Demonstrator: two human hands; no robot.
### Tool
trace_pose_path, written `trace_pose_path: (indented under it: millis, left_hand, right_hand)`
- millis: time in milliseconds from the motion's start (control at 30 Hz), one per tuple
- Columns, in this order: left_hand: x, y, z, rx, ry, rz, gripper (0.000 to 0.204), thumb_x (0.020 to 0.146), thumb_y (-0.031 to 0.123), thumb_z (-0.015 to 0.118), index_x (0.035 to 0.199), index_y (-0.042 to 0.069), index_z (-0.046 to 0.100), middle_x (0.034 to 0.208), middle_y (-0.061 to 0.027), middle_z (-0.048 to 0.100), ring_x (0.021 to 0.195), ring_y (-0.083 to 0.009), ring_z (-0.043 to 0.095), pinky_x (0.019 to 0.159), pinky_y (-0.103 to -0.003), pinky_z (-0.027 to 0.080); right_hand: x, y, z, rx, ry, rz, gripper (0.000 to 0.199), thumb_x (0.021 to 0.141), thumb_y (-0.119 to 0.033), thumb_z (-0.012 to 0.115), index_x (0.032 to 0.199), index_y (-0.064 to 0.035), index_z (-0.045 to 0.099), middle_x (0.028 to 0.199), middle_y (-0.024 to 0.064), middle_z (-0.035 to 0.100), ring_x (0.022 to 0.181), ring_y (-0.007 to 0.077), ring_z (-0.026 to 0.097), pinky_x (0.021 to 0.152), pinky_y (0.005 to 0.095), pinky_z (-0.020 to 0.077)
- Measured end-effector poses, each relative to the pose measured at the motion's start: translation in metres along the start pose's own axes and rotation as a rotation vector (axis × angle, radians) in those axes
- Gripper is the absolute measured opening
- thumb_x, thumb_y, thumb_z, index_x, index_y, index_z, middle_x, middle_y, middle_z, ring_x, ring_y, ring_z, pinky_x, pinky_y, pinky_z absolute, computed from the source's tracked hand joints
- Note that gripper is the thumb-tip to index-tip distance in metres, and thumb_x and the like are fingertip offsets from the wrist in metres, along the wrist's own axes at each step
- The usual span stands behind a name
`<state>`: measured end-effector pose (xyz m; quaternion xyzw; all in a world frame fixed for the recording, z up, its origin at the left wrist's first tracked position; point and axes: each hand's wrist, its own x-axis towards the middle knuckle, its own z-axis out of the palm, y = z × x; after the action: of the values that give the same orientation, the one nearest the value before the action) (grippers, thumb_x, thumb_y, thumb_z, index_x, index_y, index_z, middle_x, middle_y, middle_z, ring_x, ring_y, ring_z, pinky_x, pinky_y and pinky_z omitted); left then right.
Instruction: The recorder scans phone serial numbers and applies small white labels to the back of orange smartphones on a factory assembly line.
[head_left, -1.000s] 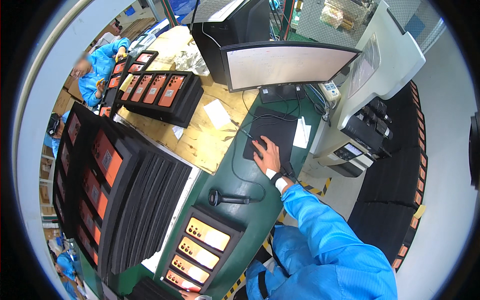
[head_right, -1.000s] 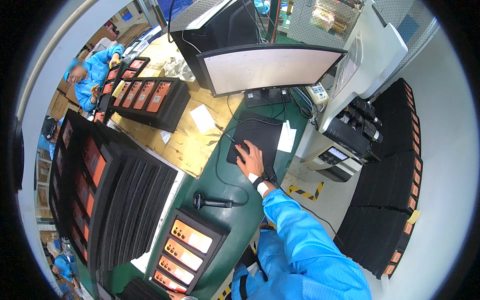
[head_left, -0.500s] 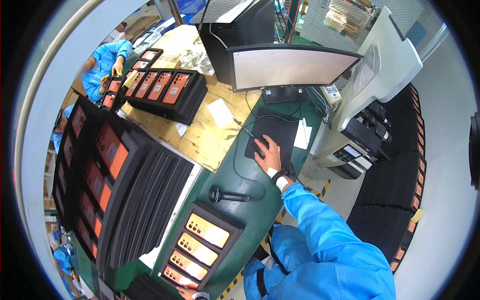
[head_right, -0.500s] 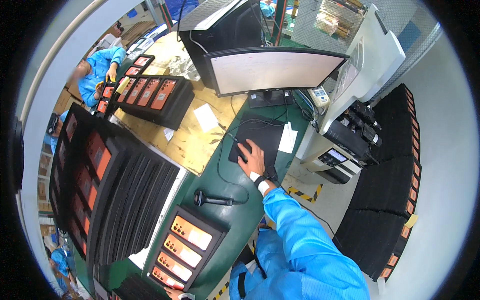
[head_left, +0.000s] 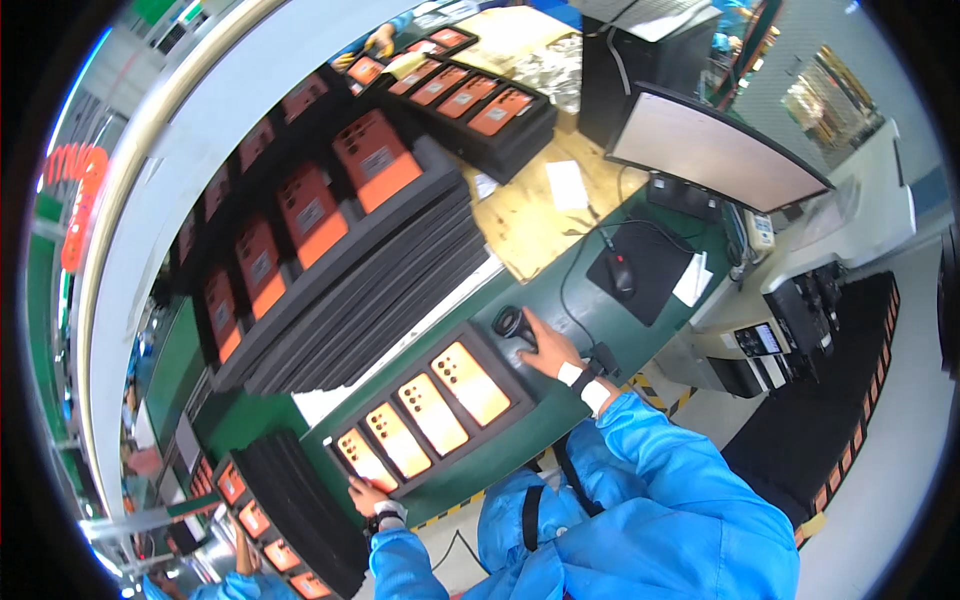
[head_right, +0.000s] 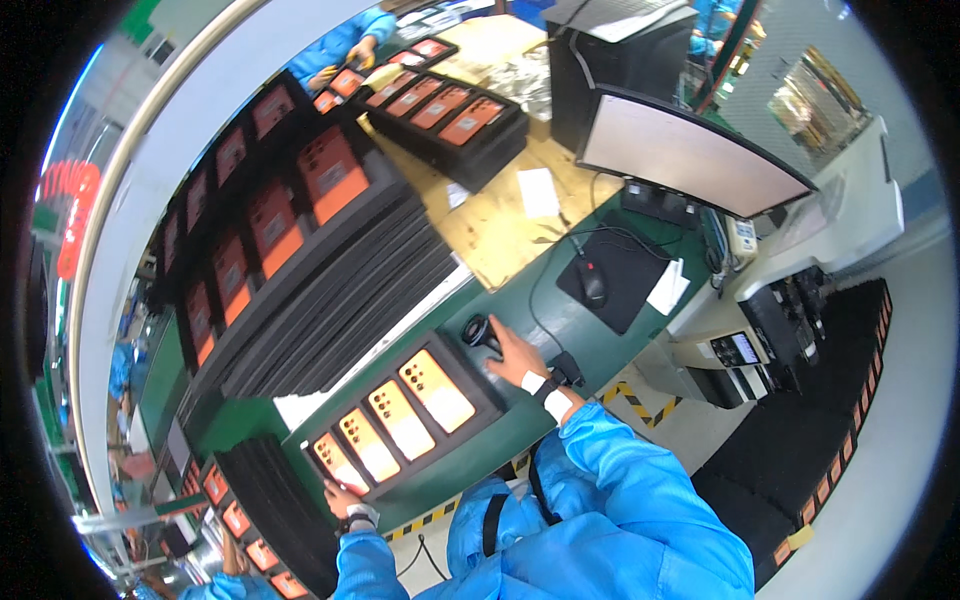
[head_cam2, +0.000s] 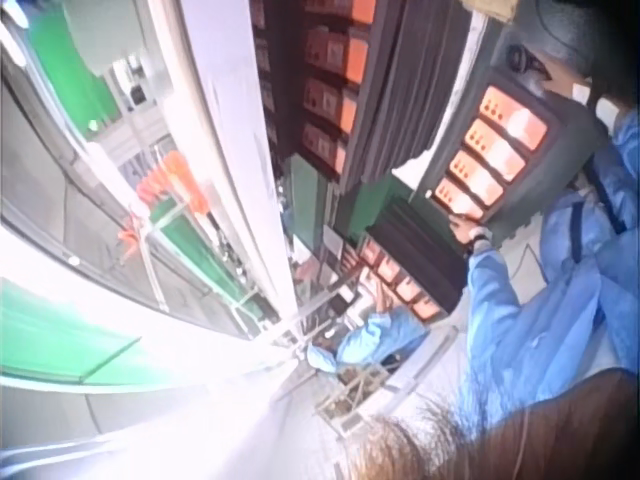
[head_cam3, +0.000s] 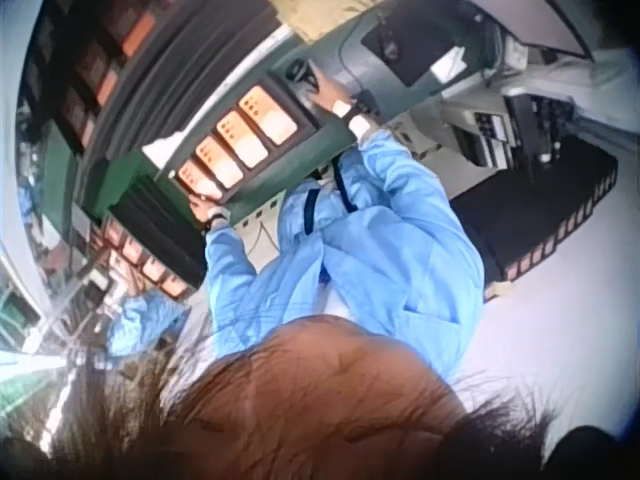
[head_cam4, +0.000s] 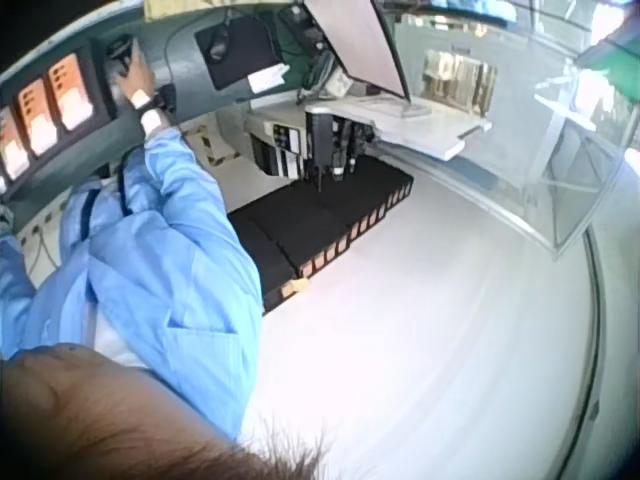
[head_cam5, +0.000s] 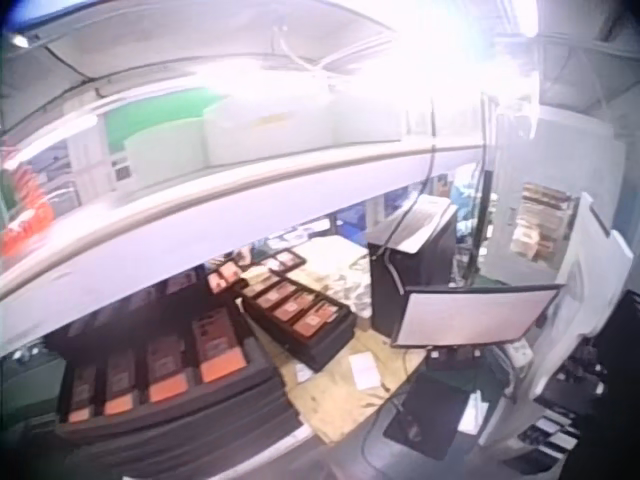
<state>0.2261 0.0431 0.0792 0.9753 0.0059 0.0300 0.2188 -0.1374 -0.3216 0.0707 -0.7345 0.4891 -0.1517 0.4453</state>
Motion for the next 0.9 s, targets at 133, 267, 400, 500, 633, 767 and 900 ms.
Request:
trace_pose_path:
  millis: [133,267,400,500,633,767,900]
  left_hand:
    - [0.001,0.003,0.000,0.023,0.029,0.019,0.065,0.099,0.060,0.045,0.104,0.001,0.072,0.093,-0.0239,0.072,0.084,-0.0472,0.066,0.075,-0.056,0.049]
    - [0.002,0.000,0.000,0.057,0.002,-0.033,0.068,0.098,0.061,0.046,0.111,0.000,0.070,0.100,-0.0263,0.071,0.090,-0.0488,0.066,0.081,-0.056,0.049]
    - [0.004,-0.002,0.000,0.076,-0.009,-0.013,0.069,0.099,0.061,0.044,0.113,-0.002,0.069,0.101,-0.0276,0.071,0.093,-0.0502,0.065,0.082,-0.056,0.049]
    - [0.005,-0.002,0.000,0.071,0.000,-0.006,0.071,0.098,0.063,0.042,0.112,-0.001,0.070,0.102,-0.0272,0.071,0.094,-0.0499,0.065,0.082,-0.057,0.048]
    - [0.004,0.002,-0.003,0.056,0.006,-0.013,0.068,0.098,0.062,0.043,0.111,0.001,0.071,0.101,-0.0262,0.071,0.092,-0.0493,0.065,0.081,-0.056,0.048]
    - [-0.002,0.004,-0.004,-0.041,0.004,-0.054,0.064,0.098,0.061,0.046,0.101,0.002,0.071,0.089,-0.0197,0.073,0.081,-0.0415,0.067,0.074,-0.051,0.049]
    - [0.003,0.000,0.000,0.053,-0.030,-0.041,0.074,0.098,0.065,0.043,0.112,-0.003,0.069,0.103,-0.0282,0.070,0.091,-0.0488,0.066,0.080,-0.057,0.049]
  right_hand:
    - [0.016,-0.009,0.008,-0.089,-0.022,0.124,0.092,0.082,-0.021,0.071,0.159,-0.0158,0.022,0.133,0.0251,0.056,0.112,0.0467,0.060,0.094,0.0491,0.0501]
    - [-0.009,-0.038,0.001,0.109,0.058,-0.015,0.088,0.084,-0.015,0.067,0.159,-0.0148,0.021,0.122,0.0311,0.061,0.106,0.0512,0.060,0.092,0.0520,0.0490]
    - [-0.057,-0.074,-0.011,0.190,-0.087,-0.048,0.083,0.085,-0.015,0.065,0.157,-0.0114,0.024,0.122,0.0342,0.061,0.111,0.0523,0.058,0.094,0.0515,0.0482]
    - [-0.078,-0.095,-0.011,0.172,-0.202,-0.066,0.083,0.085,-0.016,0.064,0.157,-0.0086,0.022,0.126,0.0334,0.059,0.109,0.0517,0.059,0.093,0.0513,0.0492]
    - [-0.087,-0.107,-0.006,0.095,-0.295,-0.023,0.082,0.087,-0.016,0.061,0.156,-0.0081,0.020,0.130,0.0311,0.058,0.109,0.0507,0.060,0.092,0.0531,0.0496]
    - [-0.088,-0.107,-0.007,0.104,-0.290,-0.032,0.081,0.086,-0.015,0.062,0.156,-0.0090,0.020,0.131,0.0307,0.057,0.111,0.0492,0.060,0.094,0.0519,0.0498]
    - [-0.084,-0.102,-0.016,0.122,-0.288,0.000,0.082,0.087,-0.016,0.061,0.157,-0.0118,0.019,0.129,0.0299,0.059,0.112,0.0478,0.060,0.097,0.0501,0.0490]
